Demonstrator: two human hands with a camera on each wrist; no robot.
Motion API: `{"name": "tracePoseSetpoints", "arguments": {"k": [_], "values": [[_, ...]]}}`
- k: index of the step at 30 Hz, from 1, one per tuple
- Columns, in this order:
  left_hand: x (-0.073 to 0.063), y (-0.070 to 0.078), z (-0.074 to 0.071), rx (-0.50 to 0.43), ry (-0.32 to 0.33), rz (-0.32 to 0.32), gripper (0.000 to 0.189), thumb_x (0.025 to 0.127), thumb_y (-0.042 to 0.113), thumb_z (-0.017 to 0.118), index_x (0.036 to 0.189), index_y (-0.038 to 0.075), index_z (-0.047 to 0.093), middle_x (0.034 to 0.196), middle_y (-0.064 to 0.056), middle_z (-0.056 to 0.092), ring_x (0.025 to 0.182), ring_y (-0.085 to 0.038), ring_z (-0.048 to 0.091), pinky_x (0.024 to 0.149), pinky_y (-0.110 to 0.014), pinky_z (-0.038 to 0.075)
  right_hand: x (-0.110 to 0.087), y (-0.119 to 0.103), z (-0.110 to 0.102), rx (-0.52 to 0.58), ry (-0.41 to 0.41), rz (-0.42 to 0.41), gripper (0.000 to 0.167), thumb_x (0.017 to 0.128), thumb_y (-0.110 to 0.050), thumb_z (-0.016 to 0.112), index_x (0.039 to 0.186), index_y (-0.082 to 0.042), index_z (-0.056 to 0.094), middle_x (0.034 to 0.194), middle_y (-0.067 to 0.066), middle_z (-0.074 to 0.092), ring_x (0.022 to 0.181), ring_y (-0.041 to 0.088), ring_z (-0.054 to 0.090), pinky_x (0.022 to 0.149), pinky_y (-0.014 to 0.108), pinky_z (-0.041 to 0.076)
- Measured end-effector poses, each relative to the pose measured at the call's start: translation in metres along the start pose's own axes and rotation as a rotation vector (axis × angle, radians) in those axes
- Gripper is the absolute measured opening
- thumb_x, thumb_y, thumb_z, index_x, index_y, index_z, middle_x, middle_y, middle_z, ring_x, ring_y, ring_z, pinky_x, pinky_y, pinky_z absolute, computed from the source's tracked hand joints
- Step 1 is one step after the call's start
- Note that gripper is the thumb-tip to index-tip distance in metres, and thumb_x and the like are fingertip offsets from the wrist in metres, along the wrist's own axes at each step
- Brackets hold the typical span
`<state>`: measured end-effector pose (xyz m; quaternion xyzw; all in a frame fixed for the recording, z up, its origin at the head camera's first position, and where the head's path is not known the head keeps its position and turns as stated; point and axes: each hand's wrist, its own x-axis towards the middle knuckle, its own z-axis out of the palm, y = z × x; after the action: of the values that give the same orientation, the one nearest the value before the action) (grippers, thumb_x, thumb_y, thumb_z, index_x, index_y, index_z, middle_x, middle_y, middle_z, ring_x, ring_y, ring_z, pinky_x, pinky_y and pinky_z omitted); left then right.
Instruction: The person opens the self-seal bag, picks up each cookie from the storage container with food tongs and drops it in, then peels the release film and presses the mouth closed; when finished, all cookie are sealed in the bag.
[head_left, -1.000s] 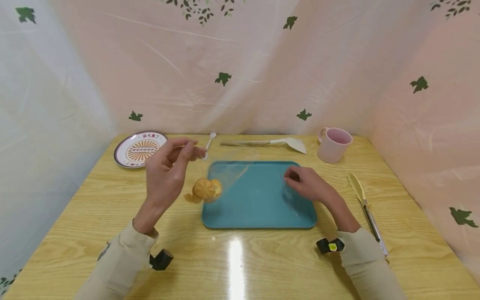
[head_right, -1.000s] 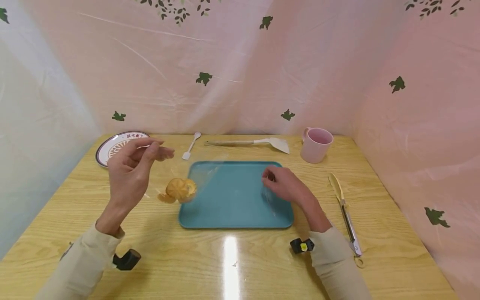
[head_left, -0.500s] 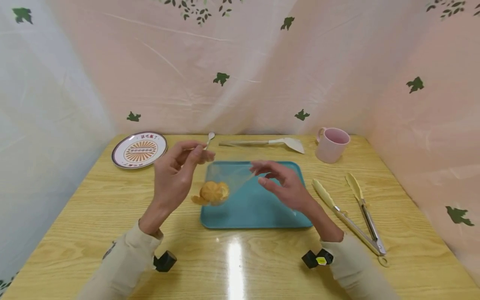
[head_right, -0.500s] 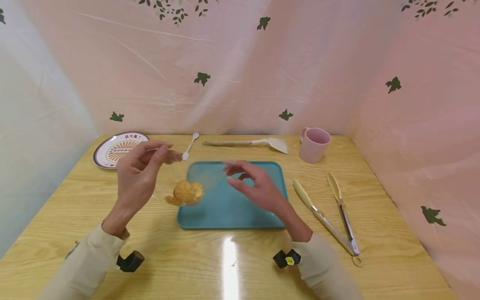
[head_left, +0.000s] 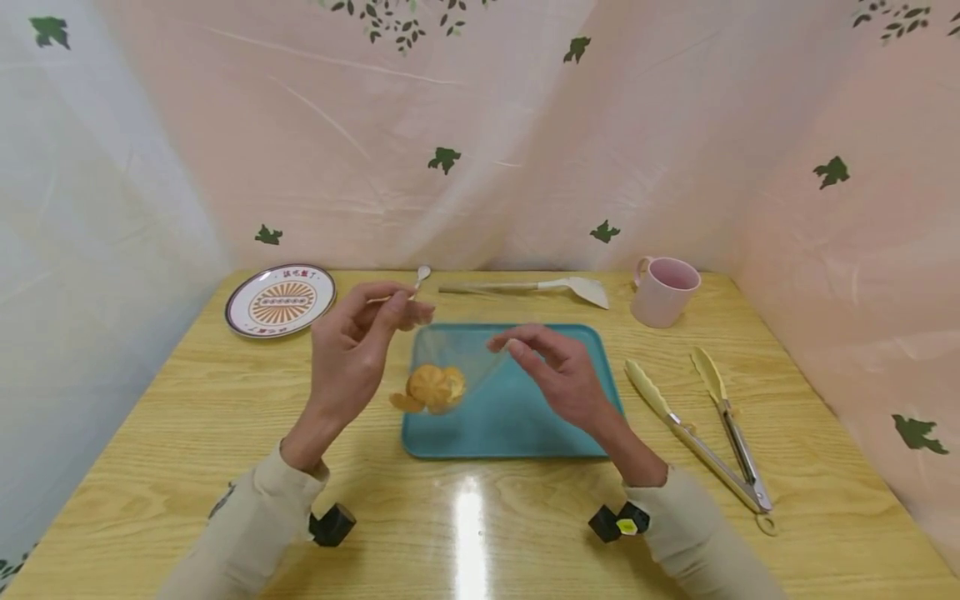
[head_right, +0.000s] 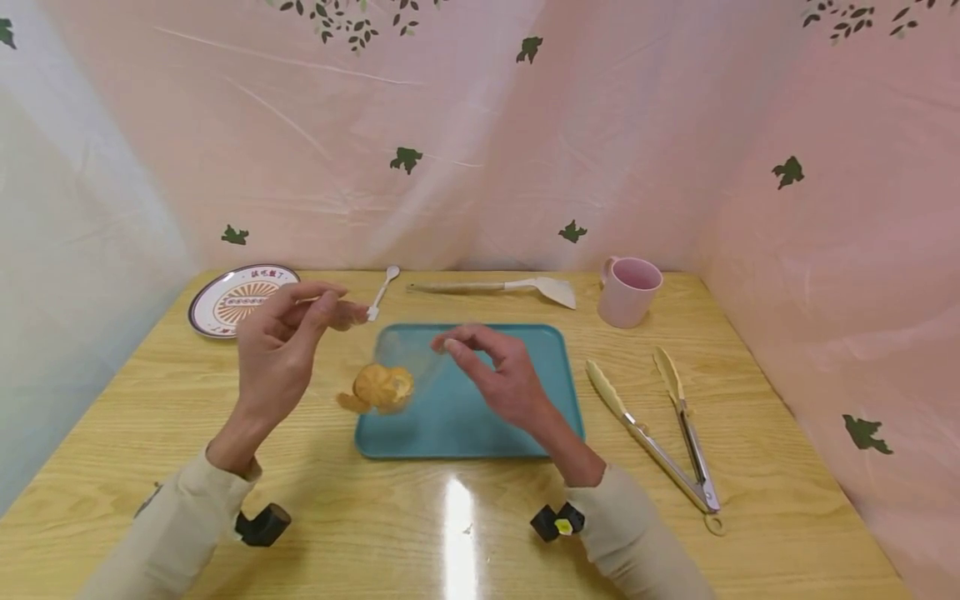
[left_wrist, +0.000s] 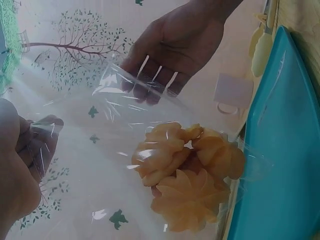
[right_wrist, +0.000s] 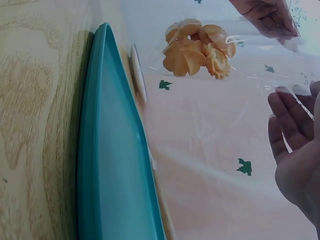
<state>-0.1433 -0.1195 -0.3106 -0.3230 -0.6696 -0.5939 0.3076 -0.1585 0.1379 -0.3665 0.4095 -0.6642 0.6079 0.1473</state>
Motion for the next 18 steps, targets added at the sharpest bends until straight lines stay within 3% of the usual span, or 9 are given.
{"name": "tracePoseSetpoints", "arguments": {"k": [10, 18], "values": [[0.001, 0.001, -0.008, -0.007, 0.044, 0.018, 0.016, 0.106, -0.001, 0.056, 0.109, -0.014, 0.066, 0.096, -0.017, 0.077, 0.087, -0.014, 0.075, 0.074, -0.029, 0.062, 0.009, -0.01, -0.006, 0.023, 0.09, -0.201, 0.033, 0.108, -0.02, 0.058, 0.101, 0.01, 0.071, 0.097, 0.012, 0.076, 0.092, 0.018, 0.073, 0.081, 0.031, 0.059], [0.003, 0.002, -0.006, -0.01, 0.041, 0.102, 0.028, 0.108, 0.012, 0.058, 0.108, -0.015, 0.063, 0.09, -0.016, 0.077, 0.078, -0.012, 0.074, 0.067, -0.026, 0.06, 0.022, -0.029, -0.016, 0.075, 0.099, -0.291, 0.028, 0.106, -0.014, 0.062, 0.109, 0.011, 0.074, 0.091, 0.013, 0.077, 0.08, 0.019, 0.075, 0.078, 0.033, 0.062]]}}
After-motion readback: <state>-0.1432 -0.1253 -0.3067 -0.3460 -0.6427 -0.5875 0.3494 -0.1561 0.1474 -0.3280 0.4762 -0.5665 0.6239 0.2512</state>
